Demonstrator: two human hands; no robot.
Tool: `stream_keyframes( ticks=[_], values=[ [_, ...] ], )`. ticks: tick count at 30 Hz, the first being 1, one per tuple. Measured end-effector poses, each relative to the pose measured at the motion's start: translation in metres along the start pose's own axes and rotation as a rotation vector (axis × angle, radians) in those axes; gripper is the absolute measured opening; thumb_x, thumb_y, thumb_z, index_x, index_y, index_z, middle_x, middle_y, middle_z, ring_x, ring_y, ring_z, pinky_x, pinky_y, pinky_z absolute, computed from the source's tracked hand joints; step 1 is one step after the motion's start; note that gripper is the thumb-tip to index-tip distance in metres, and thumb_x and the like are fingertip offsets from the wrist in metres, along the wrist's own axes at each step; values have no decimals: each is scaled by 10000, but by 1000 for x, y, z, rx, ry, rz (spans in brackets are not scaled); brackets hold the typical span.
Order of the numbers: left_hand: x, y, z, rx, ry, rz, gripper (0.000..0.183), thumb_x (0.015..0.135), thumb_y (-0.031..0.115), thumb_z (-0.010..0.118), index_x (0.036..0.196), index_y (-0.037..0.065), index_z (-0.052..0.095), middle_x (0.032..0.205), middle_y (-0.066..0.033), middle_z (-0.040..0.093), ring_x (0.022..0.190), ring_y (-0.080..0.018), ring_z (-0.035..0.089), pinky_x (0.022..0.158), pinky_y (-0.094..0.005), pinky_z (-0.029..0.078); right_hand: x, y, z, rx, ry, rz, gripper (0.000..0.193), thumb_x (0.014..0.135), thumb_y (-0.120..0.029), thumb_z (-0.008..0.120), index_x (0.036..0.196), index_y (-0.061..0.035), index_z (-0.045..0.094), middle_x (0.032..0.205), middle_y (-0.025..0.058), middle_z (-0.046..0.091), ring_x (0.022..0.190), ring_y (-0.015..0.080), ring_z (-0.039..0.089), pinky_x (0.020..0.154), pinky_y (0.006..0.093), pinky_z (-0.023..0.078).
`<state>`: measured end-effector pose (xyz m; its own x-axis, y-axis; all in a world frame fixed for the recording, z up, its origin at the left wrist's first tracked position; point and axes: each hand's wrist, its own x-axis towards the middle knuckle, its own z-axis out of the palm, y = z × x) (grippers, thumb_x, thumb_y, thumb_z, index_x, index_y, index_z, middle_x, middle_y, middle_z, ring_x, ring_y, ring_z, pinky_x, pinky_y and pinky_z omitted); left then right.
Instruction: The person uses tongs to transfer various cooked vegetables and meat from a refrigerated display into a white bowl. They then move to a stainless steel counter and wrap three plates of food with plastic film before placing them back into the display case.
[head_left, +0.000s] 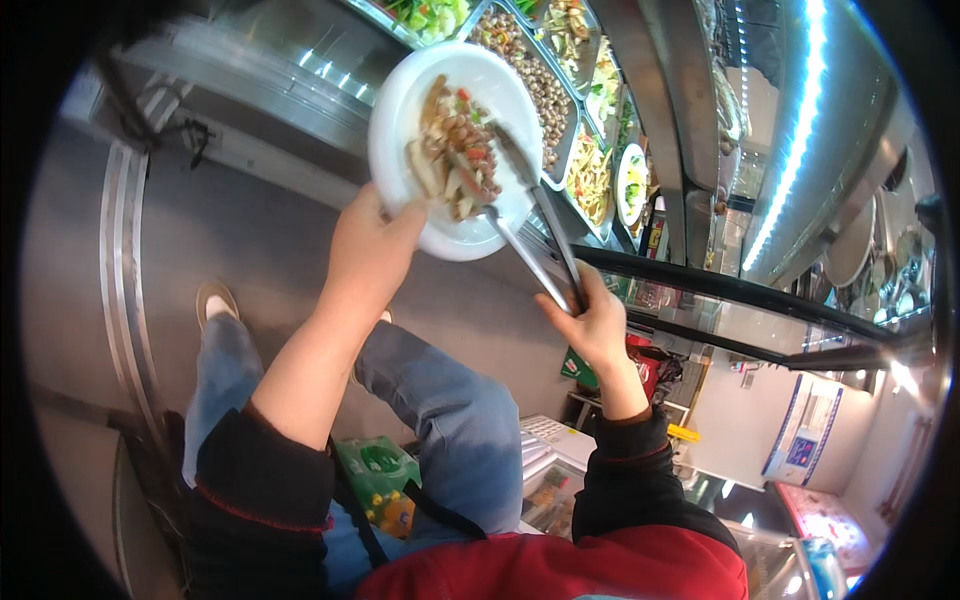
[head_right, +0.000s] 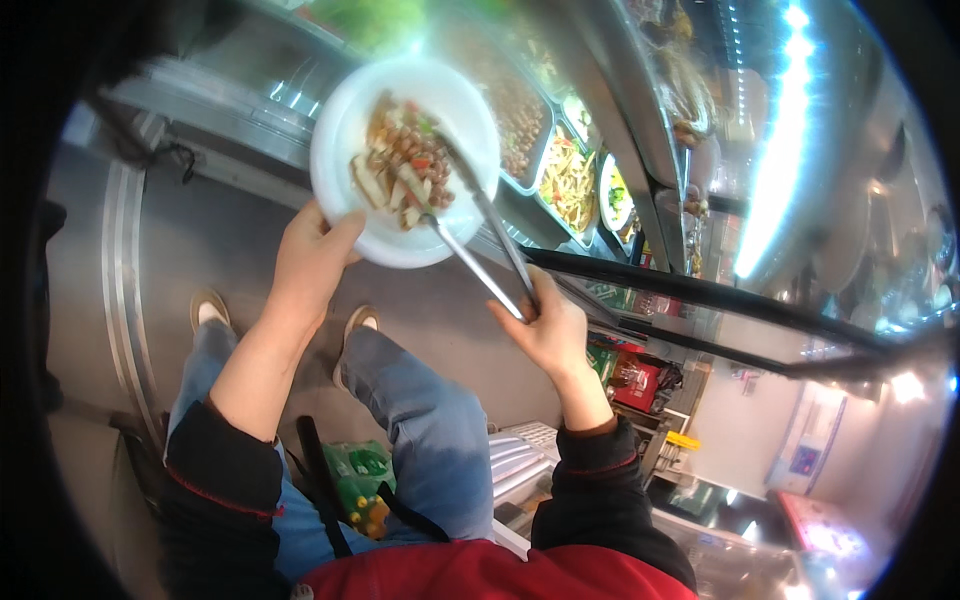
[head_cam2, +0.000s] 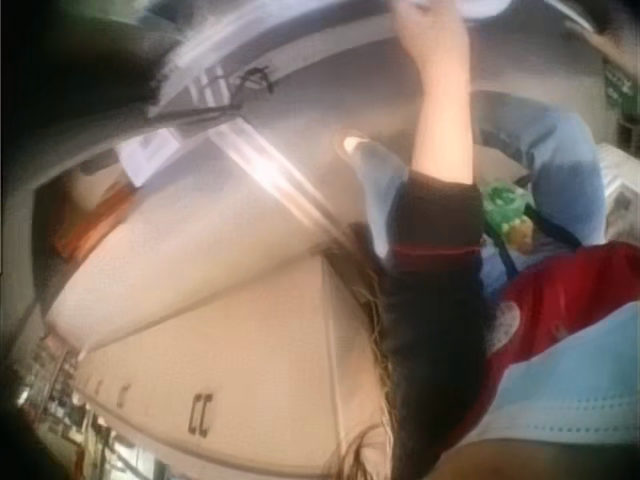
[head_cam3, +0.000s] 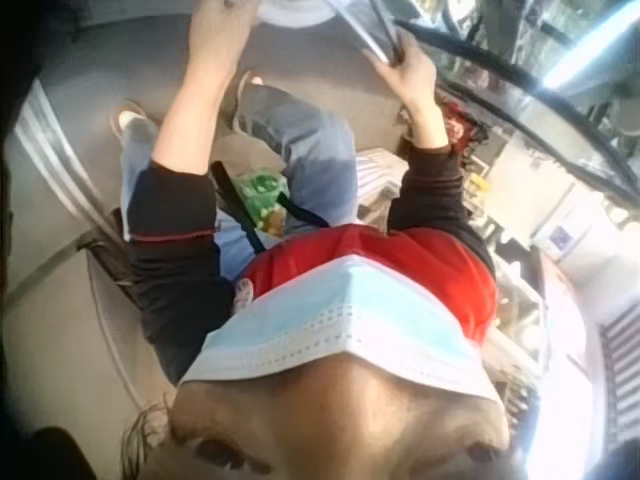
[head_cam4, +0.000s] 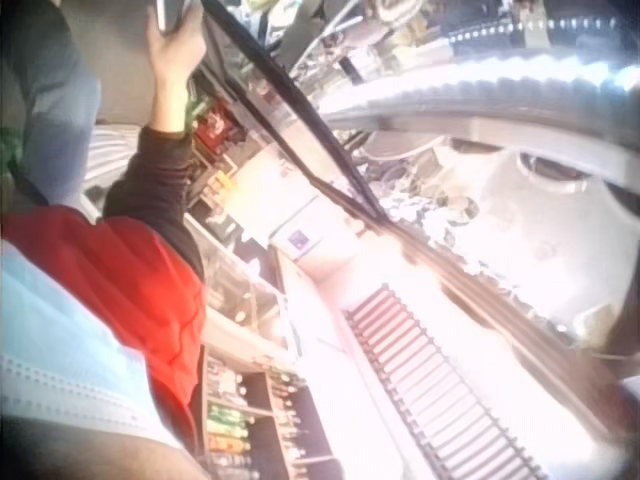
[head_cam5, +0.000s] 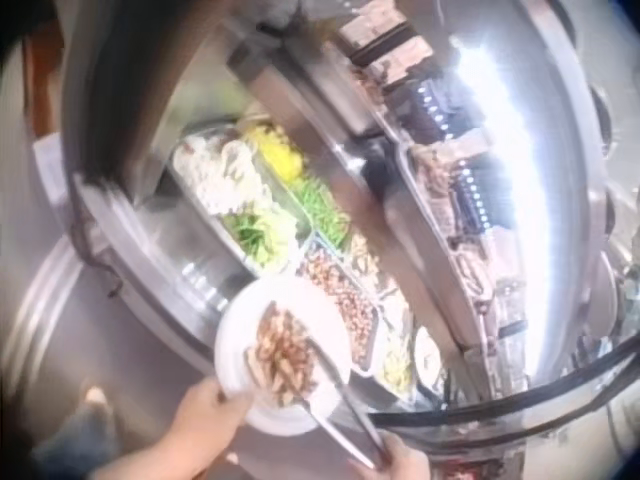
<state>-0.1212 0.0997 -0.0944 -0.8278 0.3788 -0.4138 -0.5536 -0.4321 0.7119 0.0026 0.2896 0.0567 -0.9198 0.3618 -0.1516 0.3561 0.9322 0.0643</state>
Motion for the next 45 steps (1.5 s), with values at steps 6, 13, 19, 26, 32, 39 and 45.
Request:
stream_keyframes(
  ticks=[6, 13, 19, 26, 32, 39, 45],
  values=[
    [0, 1, 2, 32, -5, 21, 315, 781, 189, 554, 988, -47, 589, 869, -193, 646, 804, -283, 637, 738, -357, 477, -3, 0, 7, 242, 2, 100, 488, 718, -169, 755, 1134, -35, 536, 630, -21, 488, 549, 60, 433, 537, 216, 395],
    [-2, 9, 6, 82, 0, -11, 316, 775, 173, 554, 999, -47, 587, 898, -204, 645, 836, -292, 637, 762, -361, 477, 9, -9, 0, 366, -28, 184, 487, 754, -150, 724, 1167, -6, 509, 805, 2, 569, 698, 38, 491, 630, 179, 407],
    [2, 1, 8, -27, -12, 10, 318, 777, 180, 559, 993, -53, 581, 900, -201, 639, 825, -290, 632, 756, -365, 476, 16, -14, -7, 536, -69, 185, 426, 786, -158, 694, 1139, -4, 511, 724, -19, 541, 513, 22, 436, 444, 176, 340],
    [4, -2, 12, 23, -5, 25, 308, 777, 182, 563, 977, -51, 580, 881, -194, 638, 818, -284, 629, 741, -363, 475, 25, -2, -15, 728, -77, 365, 290, 813, -158, 658, 1005, 9, 519, 671, -11, 517, 424, 49, 431, 380, 188, 326],
    [-3, -3, 17, -16, -28, -4, 300, 774, 180, 565, 967, -48, 586, 867, -195, 641, 812, -285, 634, 736, -362, 478, 84, 43, -30, 724, -20, 614, 219, 814, -203, 655, 883, -46, 517, 640, 5, 513, 435, 92, 466, 398, 213, 347],
    [-2, 6, 31, 70, -3, -14, 286, 777, 178, 561, 960, -38, 600, 884, -185, 643, 805, -271, 635, 739, -359, 477, 221, 159, 10, 601, 255, 757, 585, 764, -398, 705, 1120, 42, 556, 1024, 136, 594, 871, 198, 583, 725, 321, 457],
    [16, -9, 72, -40, -15, -38, 284, 794, 171, 569, 968, -51, 596, 862, -168, 645, 776, -241, 626, 730, -349, 476, 279, 189, 18, 84, -24, 656, 925, 746, -653, 549, 1303, 72, 411, 1288, 221, 483, 1152, 303, 505, 927, 393, 409]
  ],
)
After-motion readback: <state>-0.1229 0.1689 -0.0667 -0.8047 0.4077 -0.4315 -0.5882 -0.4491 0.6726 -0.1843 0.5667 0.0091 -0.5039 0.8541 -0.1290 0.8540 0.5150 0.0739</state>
